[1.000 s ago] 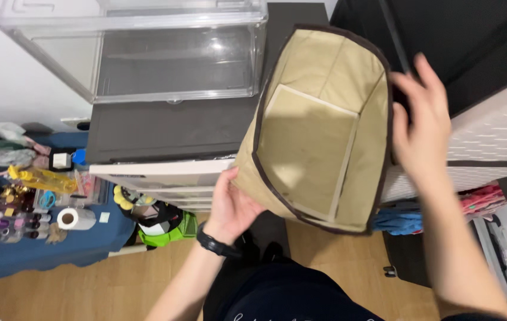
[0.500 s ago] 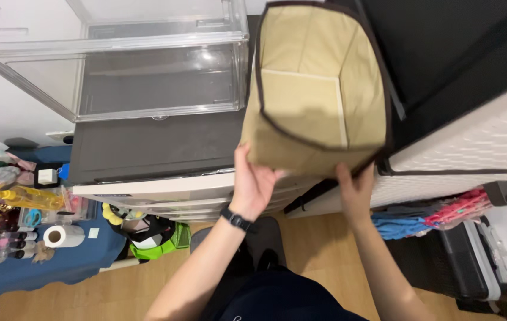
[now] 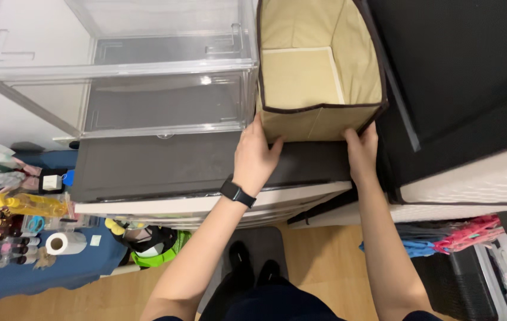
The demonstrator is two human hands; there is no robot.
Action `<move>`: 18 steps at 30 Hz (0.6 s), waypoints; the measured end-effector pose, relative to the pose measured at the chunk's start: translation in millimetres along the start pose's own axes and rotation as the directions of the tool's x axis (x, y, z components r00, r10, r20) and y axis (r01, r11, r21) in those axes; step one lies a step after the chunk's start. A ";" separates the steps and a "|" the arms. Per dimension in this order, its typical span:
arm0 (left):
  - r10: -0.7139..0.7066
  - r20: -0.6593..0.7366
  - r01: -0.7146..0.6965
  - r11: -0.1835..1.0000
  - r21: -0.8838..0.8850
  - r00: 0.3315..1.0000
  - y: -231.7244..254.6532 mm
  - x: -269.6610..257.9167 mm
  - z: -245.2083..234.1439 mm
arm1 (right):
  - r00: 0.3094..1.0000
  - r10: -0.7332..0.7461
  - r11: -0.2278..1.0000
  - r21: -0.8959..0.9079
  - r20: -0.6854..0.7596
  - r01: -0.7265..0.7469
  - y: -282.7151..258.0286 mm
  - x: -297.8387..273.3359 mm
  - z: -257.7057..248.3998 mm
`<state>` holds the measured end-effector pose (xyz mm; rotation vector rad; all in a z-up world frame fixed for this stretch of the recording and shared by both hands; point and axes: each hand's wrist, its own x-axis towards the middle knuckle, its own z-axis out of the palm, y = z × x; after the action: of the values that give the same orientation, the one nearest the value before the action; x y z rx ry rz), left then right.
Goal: The person wipes a dark shelf surface with a small white wipe, then places a clear plastic storage box and a beige fabric storage bin onto the shelf. They adjust the bin's position and handle a roll of paper towels and a white bottle on a nearby table.
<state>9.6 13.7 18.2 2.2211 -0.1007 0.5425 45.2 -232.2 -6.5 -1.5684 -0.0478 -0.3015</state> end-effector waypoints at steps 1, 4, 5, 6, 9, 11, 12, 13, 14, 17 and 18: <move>-0.004 -0.010 0.005 1.000 0.013 1.000 0.0 4.6 2.1 | 1.000 -0.002 1.000 -0.006 0.001 0.002 1.7 7.1 0.0; -0.038 -0.001 0.038 0.995 0.095 0.999 -3.6 16.0 8.9 | 0.998 0.062 0.996 -0.062 -0.025 -0.064 1.0 21.4 4.6; -0.052 0.006 0.051 0.990 0.129 0.999 -5.0 19.8 10.4 | 0.995 0.093 0.992 -0.086 -0.040 -0.097 -2.7 23.8 7.9; -0.078 0.027 0.072 0.984 0.163 0.997 -5.8 23.3 11.2 | 0.995 0.086 0.980 -0.173 -0.055 -0.095 -8.5 24.2 11.4; -0.096 0.046 0.083 0.969 0.234 0.994 -1.5 28.1 7.3 | 0.996 -0.006 0.879 -0.474 -0.093 -0.039 -36.9 14.5 22.8; -0.020 -0.002 0.020 0.970 0.242 1.000 8.3 24.8 -4.7 | 0.984 -0.163 0.710 -0.702 -0.077 0.063 -64.4 -3.7 26.8; 0.066 -0.061 -0.051 0.973 0.225 0.996 14.9 24.0 -12.2 | 0.969 -0.242 0.683 -0.718 -0.048 0.135 -79.4 -11.3 27.5; 0.147 -0.118 -0.120 0.970 0.214 0.982 22.3 20.4 -21.5 | 0.949 -0.315 0.651 -0.732 -0.017 0.203 -93.2 -16.0 29.3; 0.226 -0.175 -0.189 0.960 0.206 0.958 29.2 20.4 -30.1 | 0.926 -0.376 0.595 -0.760 0.027 0.263 -105.7 -14.3 30.4; 0.254 -0.062 -0.232 0.942 0.244 0.965 44.9 24.9 -50.3 | 0.870 -0.464 0.434 -0.814 0.165 0.386 -128.6 -10.1 33.0; 0.233 -0.016 -0.221 0.943 0.248 0.972 48.5 29.2 -53.6 | 0.865 -0.455 0.395 -0.823 0.210 0.408 -133.1 -3.0 32.8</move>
<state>5.2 25.2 95.2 2.4524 -0.2828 0.7673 18.4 -195.8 123.1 -2.5547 -0.3258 -0.8931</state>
